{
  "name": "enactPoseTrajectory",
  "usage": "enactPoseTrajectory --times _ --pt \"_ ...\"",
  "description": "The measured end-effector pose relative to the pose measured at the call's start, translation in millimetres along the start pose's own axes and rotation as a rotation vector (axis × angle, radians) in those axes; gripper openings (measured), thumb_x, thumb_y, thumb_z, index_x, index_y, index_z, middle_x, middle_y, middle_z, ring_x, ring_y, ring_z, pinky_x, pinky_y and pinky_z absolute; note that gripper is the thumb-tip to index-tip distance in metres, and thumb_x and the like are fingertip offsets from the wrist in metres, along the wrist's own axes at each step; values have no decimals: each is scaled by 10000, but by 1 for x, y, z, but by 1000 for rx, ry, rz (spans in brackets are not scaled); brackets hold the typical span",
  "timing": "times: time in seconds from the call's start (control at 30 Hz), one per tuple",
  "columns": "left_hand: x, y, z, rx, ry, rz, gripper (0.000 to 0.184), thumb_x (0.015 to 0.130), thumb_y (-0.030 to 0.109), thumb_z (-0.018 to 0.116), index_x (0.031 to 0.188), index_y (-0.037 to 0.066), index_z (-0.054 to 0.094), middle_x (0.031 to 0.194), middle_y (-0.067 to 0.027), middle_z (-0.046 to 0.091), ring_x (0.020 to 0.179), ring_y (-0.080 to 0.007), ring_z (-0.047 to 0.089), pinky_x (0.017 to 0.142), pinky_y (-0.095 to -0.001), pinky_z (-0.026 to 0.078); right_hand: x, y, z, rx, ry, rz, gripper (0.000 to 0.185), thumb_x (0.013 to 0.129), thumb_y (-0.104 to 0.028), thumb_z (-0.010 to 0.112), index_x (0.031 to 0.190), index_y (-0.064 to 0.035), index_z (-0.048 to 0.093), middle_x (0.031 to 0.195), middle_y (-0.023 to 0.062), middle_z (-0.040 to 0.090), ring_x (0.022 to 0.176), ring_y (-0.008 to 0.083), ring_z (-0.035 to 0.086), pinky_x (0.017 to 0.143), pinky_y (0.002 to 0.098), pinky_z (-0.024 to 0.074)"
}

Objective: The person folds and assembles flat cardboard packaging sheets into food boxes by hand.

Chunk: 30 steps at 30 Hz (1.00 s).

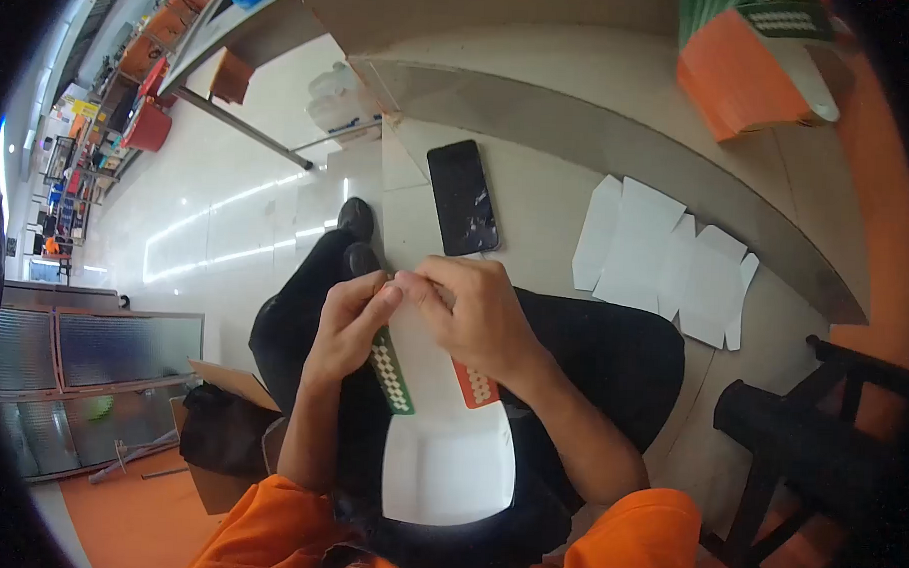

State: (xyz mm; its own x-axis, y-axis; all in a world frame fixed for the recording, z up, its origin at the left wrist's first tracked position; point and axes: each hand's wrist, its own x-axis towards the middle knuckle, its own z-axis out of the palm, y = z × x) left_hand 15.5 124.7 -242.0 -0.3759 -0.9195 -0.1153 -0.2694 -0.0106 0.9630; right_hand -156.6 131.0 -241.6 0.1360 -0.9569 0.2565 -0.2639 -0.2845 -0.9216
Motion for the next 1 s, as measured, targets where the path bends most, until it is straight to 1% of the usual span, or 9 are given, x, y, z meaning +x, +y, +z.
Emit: enactPoseTrajectory --times 0.1,0.13,0.27,0.37,0.47,0.67,0.83,0.87,1.0 --pt "0 0 -4 16 -23 140 316 895 129 549 646 -21 424 558 -49 328 514 -105 317 465 -284 276 -1 -5 3 -8 -9 -4 227 854 -121 597 675 6 535 540 111 477 451 233 486 445 325 376" --pt "1 5 -7 34 -39 159 301 878 100 552 646 -33 413 568 -89 336 486 -170 347 468 -308 293 -1 -5 5 7 -1 -15 241 844 -111 612 645 -18 514 522 90 447 433 216 461 423 315 355" --pt "-1 6 -17 -250 -231 199 277 860 71 542 626 -38 443 565 -108 399 486 -249 433 472 -338 329 2 -7 -3 158 -134 -140 230 788 -114 682 636 -36 527 547 56 438 439 197 447 418 313 341" --pt "-1 6 -19 -440 -308 146 225 847 80 575 651 -22 532 613 -113 498 532 -263 517 491 -335 395 3 -7 -4 196 -191 -196 238 754 -116 712 626 -40 526 554 36 412 447 179 432 413 299 330" --pt "4 11 -9 -295 -134 228 147 790 58 646 693 -28 576 728 -129 575 590 -256 577 537 -299 469 4 -2 -4 162 -202 -170 258 717 -165 748 630 -58 529 565 16 402 461 147 417 409 275 311" --pt "6 -10 -15 -360 -150 365 143 750 65 689 740 -70 640 672 -173 610 540 -249 613 481 -303 507 1 8 1 234 -259 -111 236 746 -254 745 737 -64 605 634 -13 512 509 106 460 424 242 340" --pt "7 -5 -25 -234 -100 249 145 773 64 680 735 -68 636 663 -171 610 542 -237 623 475 -291 514 8 12 -3 306 -251 99 214 740 -236 751 776 -56 641 683 24 577 536 126 519 449 251 397" --pt "2 -5 -20 -225 -6 199 136 752 87 704 740 -25 627 682 -112 571 562 -185 582 466 -271 447 7 12 -3 301 -236 139 208 742 -227 751 783 -53 647 691 32 586 541 130 528 454 253 407" --pt "2 -4 -22 -267 -84 135 153 778 104 691 756 -38 640 693 -127 595 591 -204 611 509 -277 486 2 10 -1 268 -154 63 140 735 -127 742 761 -39 636 653 43 571 510 137 514 445 254 397"
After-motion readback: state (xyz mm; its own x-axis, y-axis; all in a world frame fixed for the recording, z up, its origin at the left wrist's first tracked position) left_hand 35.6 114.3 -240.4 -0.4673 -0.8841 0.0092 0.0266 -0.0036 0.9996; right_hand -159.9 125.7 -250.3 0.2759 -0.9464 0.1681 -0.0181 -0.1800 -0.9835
